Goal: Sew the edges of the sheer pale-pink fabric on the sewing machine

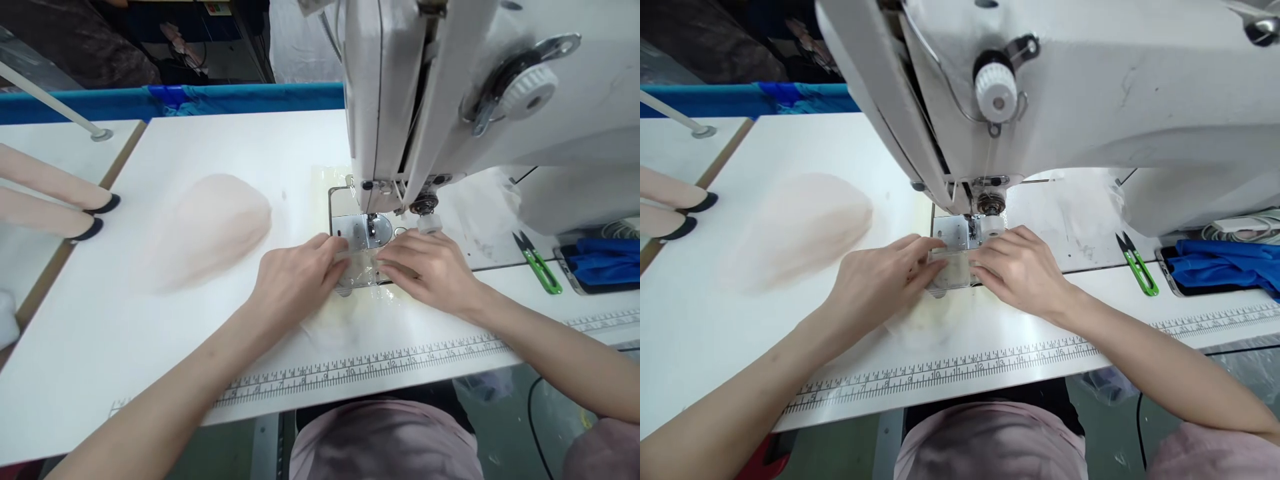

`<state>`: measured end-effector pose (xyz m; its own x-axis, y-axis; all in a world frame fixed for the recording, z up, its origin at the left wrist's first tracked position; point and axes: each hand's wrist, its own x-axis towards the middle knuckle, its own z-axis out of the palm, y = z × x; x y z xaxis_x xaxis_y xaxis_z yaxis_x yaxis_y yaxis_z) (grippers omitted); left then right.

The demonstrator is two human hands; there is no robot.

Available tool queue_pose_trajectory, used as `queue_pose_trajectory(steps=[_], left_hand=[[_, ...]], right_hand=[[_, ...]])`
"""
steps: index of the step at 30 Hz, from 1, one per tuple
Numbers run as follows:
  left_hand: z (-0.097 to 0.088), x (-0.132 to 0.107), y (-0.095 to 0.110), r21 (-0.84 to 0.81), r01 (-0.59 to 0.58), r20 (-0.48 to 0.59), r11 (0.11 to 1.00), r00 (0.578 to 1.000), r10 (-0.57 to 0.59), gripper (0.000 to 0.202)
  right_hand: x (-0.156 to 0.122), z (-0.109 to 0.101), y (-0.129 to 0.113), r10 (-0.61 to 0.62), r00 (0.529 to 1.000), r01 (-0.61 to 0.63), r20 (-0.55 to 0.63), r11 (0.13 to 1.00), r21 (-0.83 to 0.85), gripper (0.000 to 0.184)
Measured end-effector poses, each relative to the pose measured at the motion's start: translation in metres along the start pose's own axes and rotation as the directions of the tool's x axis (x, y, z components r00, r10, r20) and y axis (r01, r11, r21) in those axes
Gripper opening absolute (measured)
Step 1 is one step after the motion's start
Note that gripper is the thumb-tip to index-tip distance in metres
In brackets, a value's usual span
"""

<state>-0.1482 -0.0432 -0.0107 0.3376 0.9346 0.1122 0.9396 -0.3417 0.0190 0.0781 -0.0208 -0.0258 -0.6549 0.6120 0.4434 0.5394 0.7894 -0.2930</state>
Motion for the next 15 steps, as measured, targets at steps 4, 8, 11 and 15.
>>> queue_pose_trajectory(steps=[4,8,11,15], left_hand=[[-0.0001,-0.0046,0.0064,-0.09,0.087,-0.083,0.992,0.992,-0.094,0.025],[-0.0037,-0.0029,0.0073,-0.254,0.127,-0.106,0.959,0.982,-0.159,0.021],[-0.0064,-0.0008,0.0057,-0.354,0.136,-0.07,0.925,0.983,-0.171,0.02],[-0.0082,-0.0004,0.0043,-0.437,0.155,-0.054,0.886,0.979,-0.198,0.021]], right_hand=[[0.0016,0.001,-0.0063,0.067,0.997,-0.069,0.041,0.996,0.062,0.036],[0.0028,0.0032,-0.0094,0.106,0.991,-0.111,0.082,0.992,0.056,0.021],[0.0024,0.0027,-0.0068,0.171,0.98,-0.183,0.1,0.976,0.115,0.023],[0.0025,-0.0001,-0.0035,0.269,0.954,-0.294,0.13,0.92,0.259,0.023]])
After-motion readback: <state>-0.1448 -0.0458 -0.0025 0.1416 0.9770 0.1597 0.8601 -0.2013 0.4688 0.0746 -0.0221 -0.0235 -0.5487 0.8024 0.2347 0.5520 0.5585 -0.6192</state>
